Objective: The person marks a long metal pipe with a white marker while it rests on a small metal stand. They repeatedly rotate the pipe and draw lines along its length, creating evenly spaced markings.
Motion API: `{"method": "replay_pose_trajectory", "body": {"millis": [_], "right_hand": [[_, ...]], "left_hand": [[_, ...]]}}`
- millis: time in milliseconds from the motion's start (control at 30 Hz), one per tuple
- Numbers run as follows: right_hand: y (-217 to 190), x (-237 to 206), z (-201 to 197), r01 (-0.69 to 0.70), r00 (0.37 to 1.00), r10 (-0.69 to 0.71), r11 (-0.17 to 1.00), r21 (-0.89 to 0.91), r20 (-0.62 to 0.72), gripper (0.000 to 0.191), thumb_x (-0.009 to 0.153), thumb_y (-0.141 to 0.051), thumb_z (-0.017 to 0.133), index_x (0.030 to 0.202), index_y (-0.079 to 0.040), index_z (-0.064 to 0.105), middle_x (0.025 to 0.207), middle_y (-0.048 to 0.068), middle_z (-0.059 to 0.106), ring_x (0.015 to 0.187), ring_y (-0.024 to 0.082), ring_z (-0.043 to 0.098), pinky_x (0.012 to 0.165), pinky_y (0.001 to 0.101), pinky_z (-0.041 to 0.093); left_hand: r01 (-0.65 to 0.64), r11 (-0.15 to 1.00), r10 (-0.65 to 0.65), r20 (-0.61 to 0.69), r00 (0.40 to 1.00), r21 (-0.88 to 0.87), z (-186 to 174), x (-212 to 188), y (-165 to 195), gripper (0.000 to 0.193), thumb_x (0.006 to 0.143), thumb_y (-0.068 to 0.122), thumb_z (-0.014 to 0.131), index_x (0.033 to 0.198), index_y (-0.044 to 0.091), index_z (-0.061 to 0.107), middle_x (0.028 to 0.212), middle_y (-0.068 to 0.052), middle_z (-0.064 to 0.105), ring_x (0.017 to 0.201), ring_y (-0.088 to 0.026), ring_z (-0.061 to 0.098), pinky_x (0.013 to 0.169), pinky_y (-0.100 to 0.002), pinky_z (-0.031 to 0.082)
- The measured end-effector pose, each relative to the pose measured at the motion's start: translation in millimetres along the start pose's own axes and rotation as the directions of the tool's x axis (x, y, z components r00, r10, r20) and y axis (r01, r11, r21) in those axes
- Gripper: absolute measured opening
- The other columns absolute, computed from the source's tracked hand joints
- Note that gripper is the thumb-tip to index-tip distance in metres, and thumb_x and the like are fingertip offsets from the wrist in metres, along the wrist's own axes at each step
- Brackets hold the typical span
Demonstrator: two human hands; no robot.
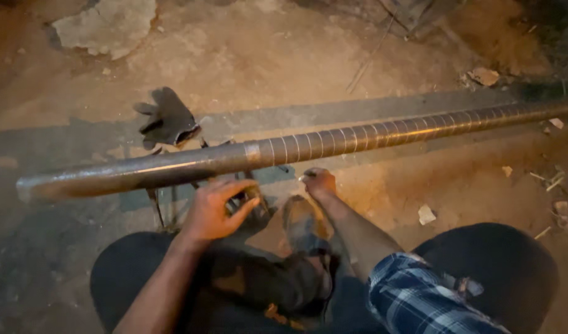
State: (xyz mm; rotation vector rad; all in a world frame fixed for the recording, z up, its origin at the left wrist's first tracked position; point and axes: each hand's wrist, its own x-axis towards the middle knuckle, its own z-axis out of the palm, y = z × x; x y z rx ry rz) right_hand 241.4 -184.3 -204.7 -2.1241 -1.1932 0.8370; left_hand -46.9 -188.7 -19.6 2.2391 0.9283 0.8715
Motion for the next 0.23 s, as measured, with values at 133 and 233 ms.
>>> {"method": "replay_pose_trajectory", "body": {"millis": [133,233], "right_hand": [[-4.3,12.5,3.4,0.094,0.994,-0.099,0.991,-0.091,-0.047,0.031,0.075,-0.035,0.08,0.097,-0.015,0.083,0.095,0.011,0.079,0.092,0.027,0.074,0.082,0.0386,0.058],[-10.1,17.9,7.5,0.037,0.999,-0.037,0.999,-0.006,0.005,0.037,0.072,-0.036,0.081,0.103,-0.017,0.083,0.106,0.008,0.08,0.103,0.023,0.075,0.091,0.0362,0.058]], "left_hand": [[-0.037,0.999,0.038,-0.05,0.998,0.013,3.3,-1.2,-18.1,0.03,0.083,0.021,0.081,0.11,0.011,0.077,0.101,-0.013,0.078,0.094,-0.029,0.076,0.081,-0.038,0.059],[0.047,0.999,-0.047,-0.006,0.999,-0.018,4.9,1.3,-28.6,0.029,0.083,0.023,0.08,0.11,0.013,0.076,0.099,-0.011,0.08,0.095,-0.026,0.078,0.08,-0.037,0.061]]}}
